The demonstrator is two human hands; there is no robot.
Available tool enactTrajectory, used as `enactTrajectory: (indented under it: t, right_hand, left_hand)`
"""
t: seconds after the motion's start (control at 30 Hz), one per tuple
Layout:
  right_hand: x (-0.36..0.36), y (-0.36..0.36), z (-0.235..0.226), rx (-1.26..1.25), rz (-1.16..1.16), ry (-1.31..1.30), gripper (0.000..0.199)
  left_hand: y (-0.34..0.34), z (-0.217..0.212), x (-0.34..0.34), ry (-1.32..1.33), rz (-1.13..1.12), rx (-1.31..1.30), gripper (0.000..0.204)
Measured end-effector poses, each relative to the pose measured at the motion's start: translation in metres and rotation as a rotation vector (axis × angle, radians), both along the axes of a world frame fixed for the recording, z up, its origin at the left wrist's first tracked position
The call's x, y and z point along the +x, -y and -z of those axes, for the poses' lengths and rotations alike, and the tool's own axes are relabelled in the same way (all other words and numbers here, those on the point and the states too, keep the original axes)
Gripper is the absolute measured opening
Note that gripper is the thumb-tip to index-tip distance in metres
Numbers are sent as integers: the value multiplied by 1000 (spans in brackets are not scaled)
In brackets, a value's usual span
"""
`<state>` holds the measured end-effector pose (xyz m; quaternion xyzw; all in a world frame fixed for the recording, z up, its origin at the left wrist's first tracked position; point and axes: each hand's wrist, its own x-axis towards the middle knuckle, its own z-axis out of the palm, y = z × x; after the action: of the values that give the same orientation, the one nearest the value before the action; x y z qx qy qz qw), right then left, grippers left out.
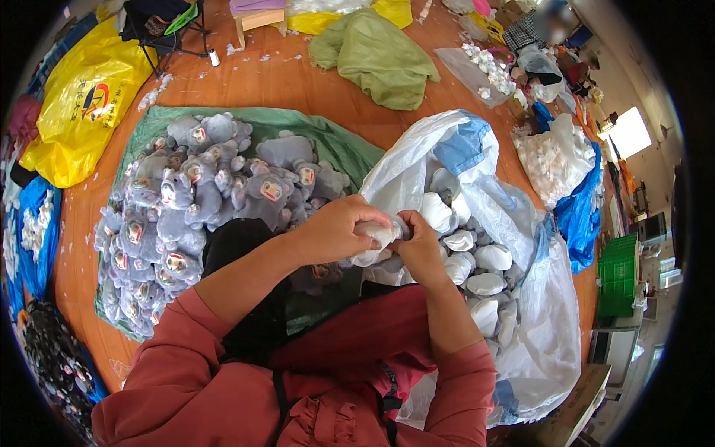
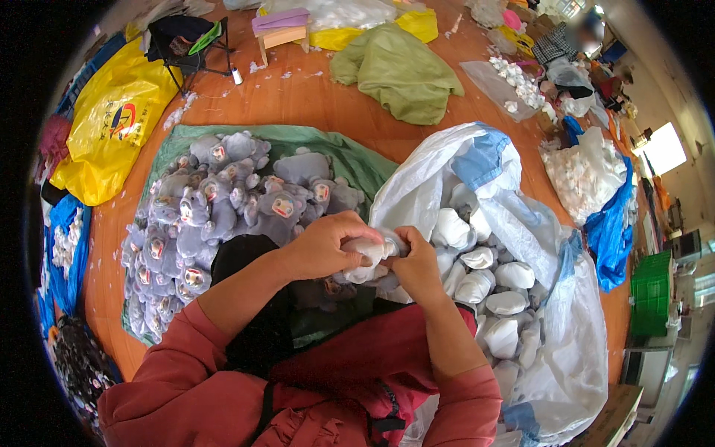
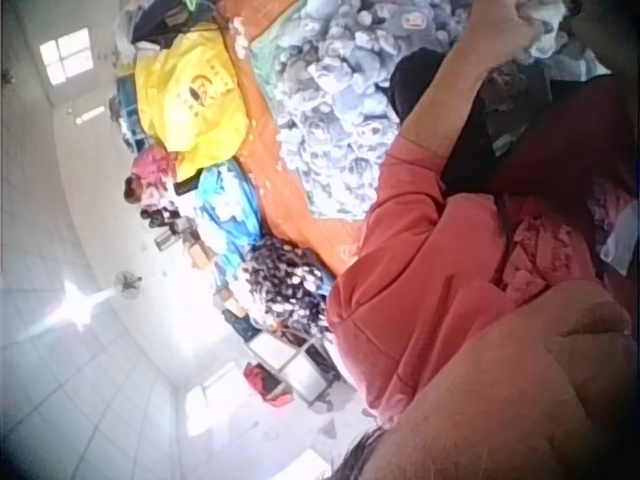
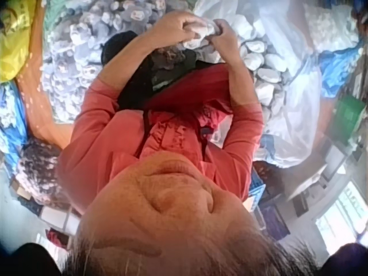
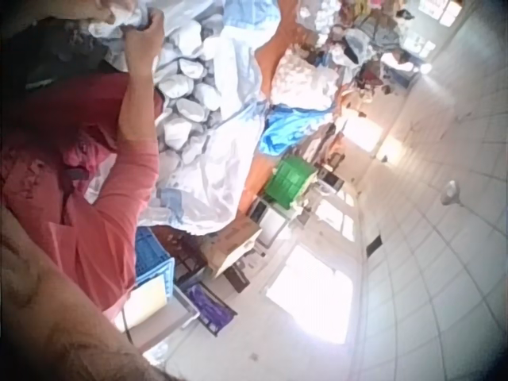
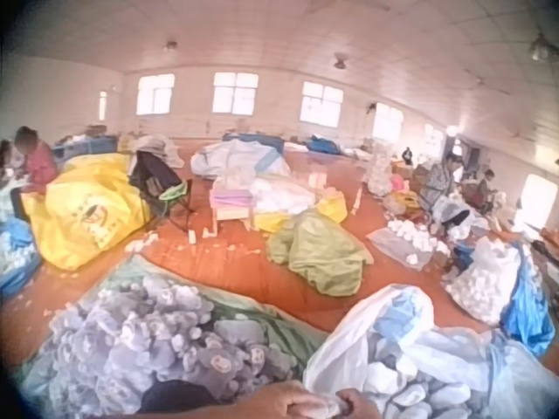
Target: The person sits on the floor and repeatedly stuffs white filling into gray plush toy bodies, then places the finished toys into a pile.
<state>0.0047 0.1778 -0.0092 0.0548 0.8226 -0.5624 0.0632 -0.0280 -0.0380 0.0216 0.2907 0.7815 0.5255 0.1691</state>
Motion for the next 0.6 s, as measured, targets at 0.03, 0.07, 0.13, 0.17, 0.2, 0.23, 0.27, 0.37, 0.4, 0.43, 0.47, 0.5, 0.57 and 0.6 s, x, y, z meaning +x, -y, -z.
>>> enactTrajectory:
  t: [0.03,0.07,0.13,0.17,0.2,0.23,0.27,0.37,0.4,0.43,0.47,0.5,0.57,0.6]
  right_hand:
    - [-2,3,0,54,-3,-20,41]
    - [-2,4,-1,109,0,-40,40]
    - [-4,4,7,149,7,-129,38]
    - [-5,5,11,169,11,-174,37]
    - [-5,4,13,163,16,-170,35]
    - [-4,4,14,156,22,-167,34]
    - [-4,4,15,151,26,-163,33]
    - [-4,4,21,137,51,-186,32]
    - [-3,6,19,140,62,-187,31]
    - [-1,9,17,144,73,-187,31]
    - [-1,11,14,147,89,-189,31]
    - [-1,11,16,186,83,-238,31]
    - [-1,10,20,264,72,-334,33]
    - [-1,8,18,208,38,-289,35]
  left_hand:
    - [-2,1,2,-53,-16,-28,43]
    - [-4,3,5,-107,-27,-55,44]
    - [-9,5,9,-131,-45,-67,47]
    - [-12,6,11,-101,-54,-53,50]
    - [-14,7,14,-72,-61,-39,53]
    - [-16,7,16,-89,-71,-64,57]
    - [-18,7,18,-106,-81,-89,60]
    - [-23,17,20,-222,-131,-113,69]
    - [-24,21,21,-271,-153,-113,72]
    - [-23,25,20,-257,-181,-123,70]
    - [-22,25,17,-245,-204,-132,69]
    - [-21,25,15,-234,-228,-142,68]
    - [-19,23,15,-215,-226,-147,66]
    - [-18,21,15,-205,-225,-151,65]
